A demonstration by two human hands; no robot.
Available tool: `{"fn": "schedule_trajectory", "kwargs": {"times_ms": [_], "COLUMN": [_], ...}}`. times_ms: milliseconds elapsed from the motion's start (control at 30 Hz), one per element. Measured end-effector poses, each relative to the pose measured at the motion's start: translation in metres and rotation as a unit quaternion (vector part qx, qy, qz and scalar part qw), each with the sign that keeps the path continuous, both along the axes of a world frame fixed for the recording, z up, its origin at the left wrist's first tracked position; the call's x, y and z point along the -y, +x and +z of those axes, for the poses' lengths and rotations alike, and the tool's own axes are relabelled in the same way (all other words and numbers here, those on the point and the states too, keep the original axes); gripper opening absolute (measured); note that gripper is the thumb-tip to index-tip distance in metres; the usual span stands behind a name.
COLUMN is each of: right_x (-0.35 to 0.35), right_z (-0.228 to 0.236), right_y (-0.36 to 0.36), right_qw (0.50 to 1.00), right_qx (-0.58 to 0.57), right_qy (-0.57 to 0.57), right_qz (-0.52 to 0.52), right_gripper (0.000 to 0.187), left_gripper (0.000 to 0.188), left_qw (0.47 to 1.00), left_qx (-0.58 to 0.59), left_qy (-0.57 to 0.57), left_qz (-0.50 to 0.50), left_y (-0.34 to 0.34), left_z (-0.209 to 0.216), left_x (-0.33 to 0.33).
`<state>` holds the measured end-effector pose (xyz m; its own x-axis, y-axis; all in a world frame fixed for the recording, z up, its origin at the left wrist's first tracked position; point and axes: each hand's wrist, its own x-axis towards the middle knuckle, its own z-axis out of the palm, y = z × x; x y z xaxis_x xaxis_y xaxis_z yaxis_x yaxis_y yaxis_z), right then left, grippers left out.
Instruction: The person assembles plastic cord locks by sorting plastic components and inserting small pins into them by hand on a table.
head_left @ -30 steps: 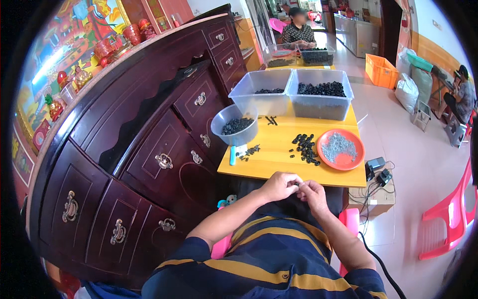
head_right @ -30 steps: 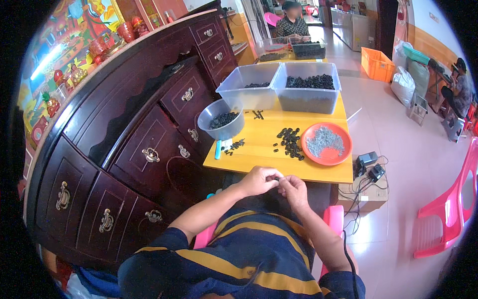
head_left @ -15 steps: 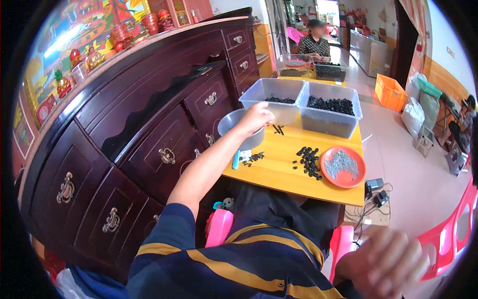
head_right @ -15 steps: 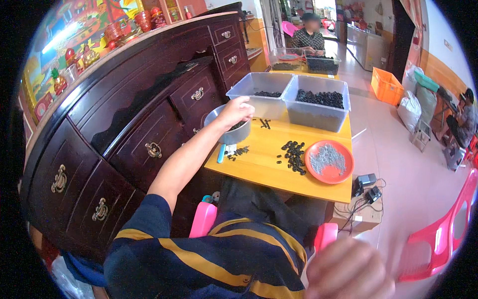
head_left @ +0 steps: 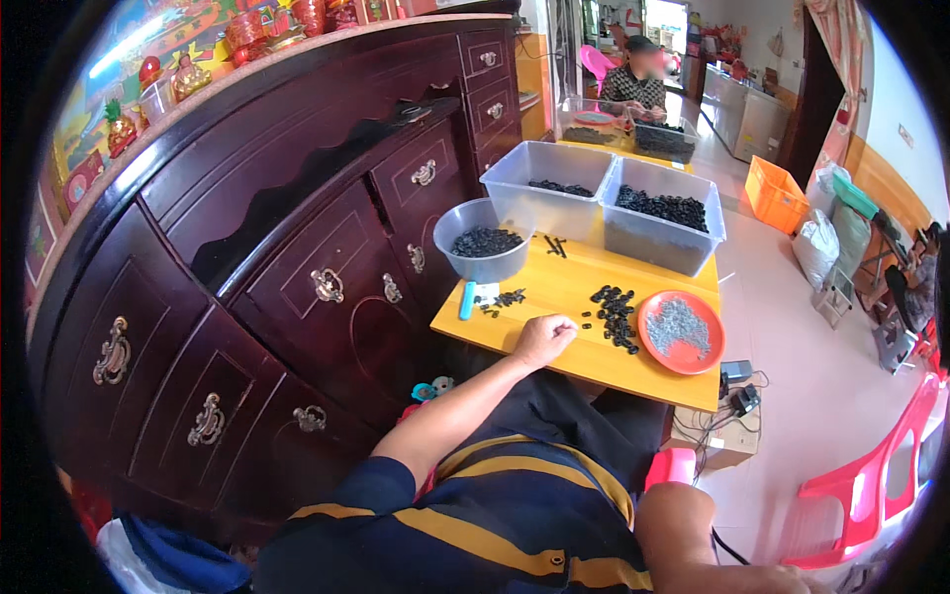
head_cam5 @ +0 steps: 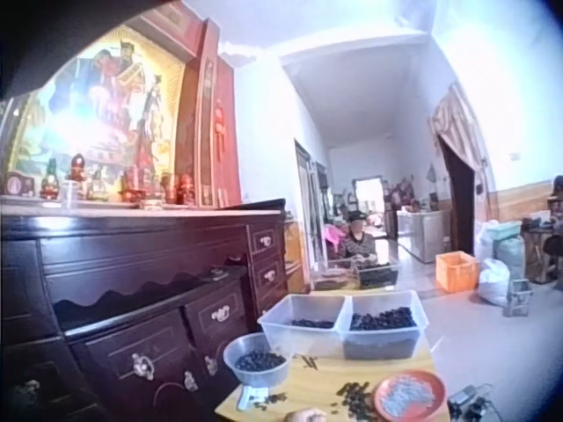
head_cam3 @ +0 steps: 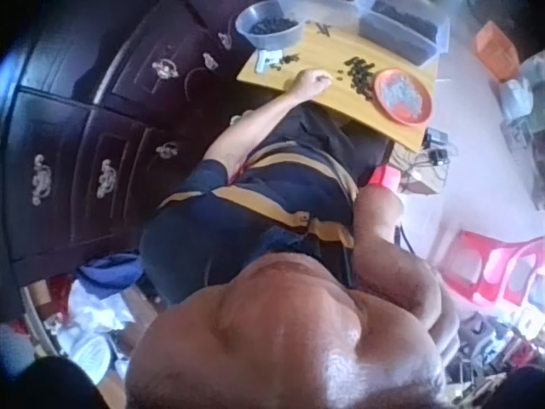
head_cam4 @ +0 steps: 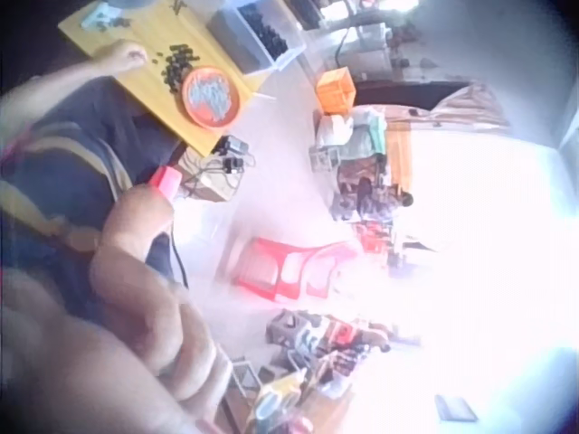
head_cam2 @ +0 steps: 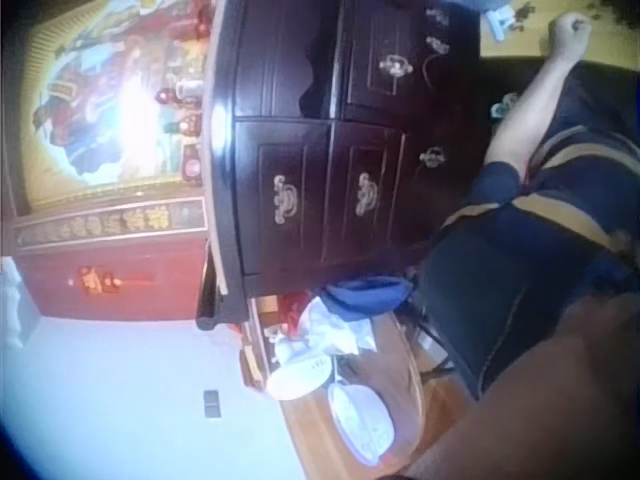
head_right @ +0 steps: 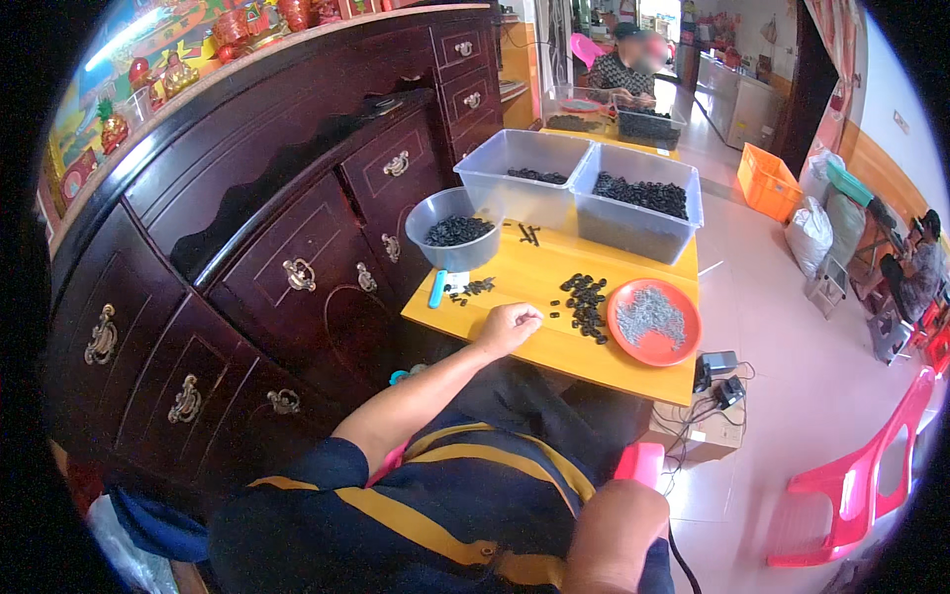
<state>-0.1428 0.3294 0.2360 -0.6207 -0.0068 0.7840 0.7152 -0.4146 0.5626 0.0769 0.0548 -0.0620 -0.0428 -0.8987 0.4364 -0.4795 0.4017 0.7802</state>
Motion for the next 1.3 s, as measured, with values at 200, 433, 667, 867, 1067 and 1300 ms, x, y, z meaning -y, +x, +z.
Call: {"fn": "schedule_trajectory", "kwargs": {"times_ms": [200,433,667,867,1067,1300], "right_x": [-0.014,0.017,0.002,0.015,0.014,0.017], "right_z": [-0.014,-0.007,-0.029,-0.031,-0.026,-0.015], "right_y": [0.002,-0.001,-0.004,-0.011,-0.014,-0.018], "right_qw": [0.993,0.971,0.953,0.933,0.918,0.898], "right_qx": [-0.08,-0.191,-0.169,-0.164,-0.169,-0.179], "right_qy": [0.055,0.141,0.246,0.304,0.336,0.375], "right_qz": [-0.065,-0.021,-0.056,-0.099,-0.125,-0.147], "right_gripper": [0.007,0.018,0.015,0.015,0.017,0.021], "left_gripper": [0.015,0.015,0.014,0.011,0.011,0.011], "left_qw": [0.999,0.998,0.997,0.998,0.998,0.999], "left_qx": [0.047,0.035,0.05,0.051,0.056,0.042], "left_qy": [-0.002,-0.037,-0.039,-0.015,-0.008,-0.019], "left_qz": [0.023,0.039,0.035,0.02,0.022,0.019], "left_y": [0.0,-0.002,-0.009,-0.005,-0.006,-0.007], "left_z": [-0.003,-0.009,0.0,-0.006,-0.005,-0.005], "left_x": [-0.014,-0.019,-0.014,-0.01,-0.015,-0.013]}}
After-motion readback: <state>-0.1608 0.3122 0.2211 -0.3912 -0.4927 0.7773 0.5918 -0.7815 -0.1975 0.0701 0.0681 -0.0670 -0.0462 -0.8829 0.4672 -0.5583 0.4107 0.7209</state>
